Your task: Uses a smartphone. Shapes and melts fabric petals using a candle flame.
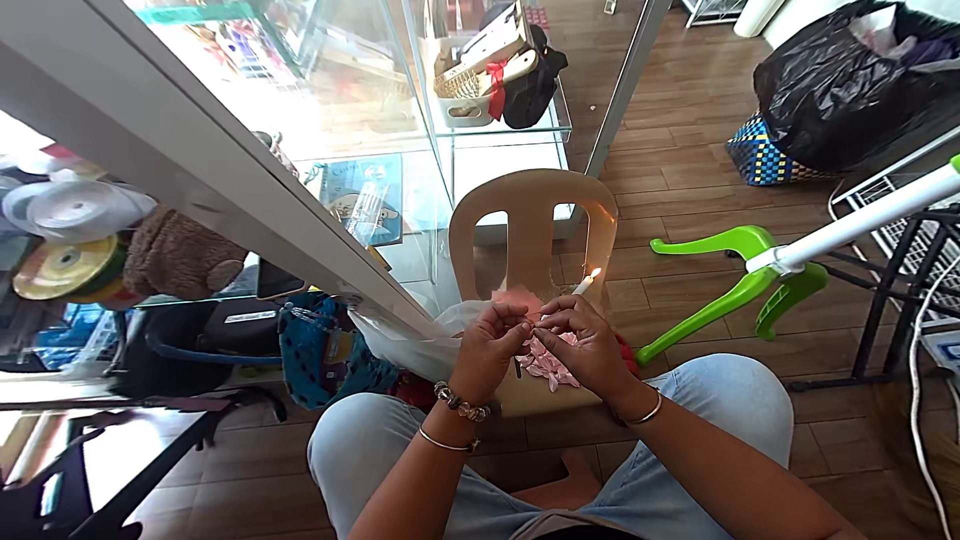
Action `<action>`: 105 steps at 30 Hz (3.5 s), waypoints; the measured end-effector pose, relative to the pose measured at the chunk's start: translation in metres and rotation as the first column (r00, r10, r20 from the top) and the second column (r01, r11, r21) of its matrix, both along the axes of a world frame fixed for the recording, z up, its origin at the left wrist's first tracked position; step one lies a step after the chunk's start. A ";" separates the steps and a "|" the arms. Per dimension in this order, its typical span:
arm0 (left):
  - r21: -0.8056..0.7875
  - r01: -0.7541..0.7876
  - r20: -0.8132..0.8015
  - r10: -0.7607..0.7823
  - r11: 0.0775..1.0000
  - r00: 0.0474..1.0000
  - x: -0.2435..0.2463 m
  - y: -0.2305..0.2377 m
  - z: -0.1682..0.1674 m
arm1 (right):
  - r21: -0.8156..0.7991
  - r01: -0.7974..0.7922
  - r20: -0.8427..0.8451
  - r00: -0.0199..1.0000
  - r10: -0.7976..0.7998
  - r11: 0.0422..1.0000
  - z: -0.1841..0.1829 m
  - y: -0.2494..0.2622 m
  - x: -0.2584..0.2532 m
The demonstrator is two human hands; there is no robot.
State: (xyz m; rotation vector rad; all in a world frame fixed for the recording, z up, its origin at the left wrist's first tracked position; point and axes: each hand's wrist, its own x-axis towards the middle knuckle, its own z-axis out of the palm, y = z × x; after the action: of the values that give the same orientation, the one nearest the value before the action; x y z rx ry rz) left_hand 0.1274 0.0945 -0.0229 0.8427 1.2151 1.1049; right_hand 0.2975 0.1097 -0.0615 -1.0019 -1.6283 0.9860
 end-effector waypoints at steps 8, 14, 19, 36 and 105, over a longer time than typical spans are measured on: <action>0.043 0.047 -0.032 -0.046 0.998 0.998 -0.003 -0.002 0.002 | -0.032 -0.007 -0.030 1.000 0.006 0.999 0.000 0.001 0.001; 0.054 0.089 -0.078 -0.085 0.995 0.993 -0.005 -0.002 0.002 | -0.047 -0.037 0.028 0.999 0.038 0.998 0.003 0.002 0.005; 0.046 0.072 -0.045 -0.070 0.996 0.996 -0.004 -0.002 0.002 | -0.007 -0.057 0.043 0.997 0.057 0.998 0.005 0.004 0.005; -0.053 0.001 0.232 0.011 0.999 0.973 0.009 -0.002 -0.006 | -0.322 -0.091 -0.293 0.956 -0.008 0.942 0.019 0.008 0.001; 0.363 0.098 -0.195 -0.027 0.927 0.980 0.003 0.002 -0.025 | -0.715 -0.300 -0.433 0.899 -0.063 0.632 0.044 0.009 0.013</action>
State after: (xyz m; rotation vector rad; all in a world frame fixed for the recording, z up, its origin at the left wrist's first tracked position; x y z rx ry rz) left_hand 0.1309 0.0967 -0.0481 1.2916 1.1375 1.2457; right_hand 0.3107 0.1190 -0.0171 -1.1080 -0.8760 1.9502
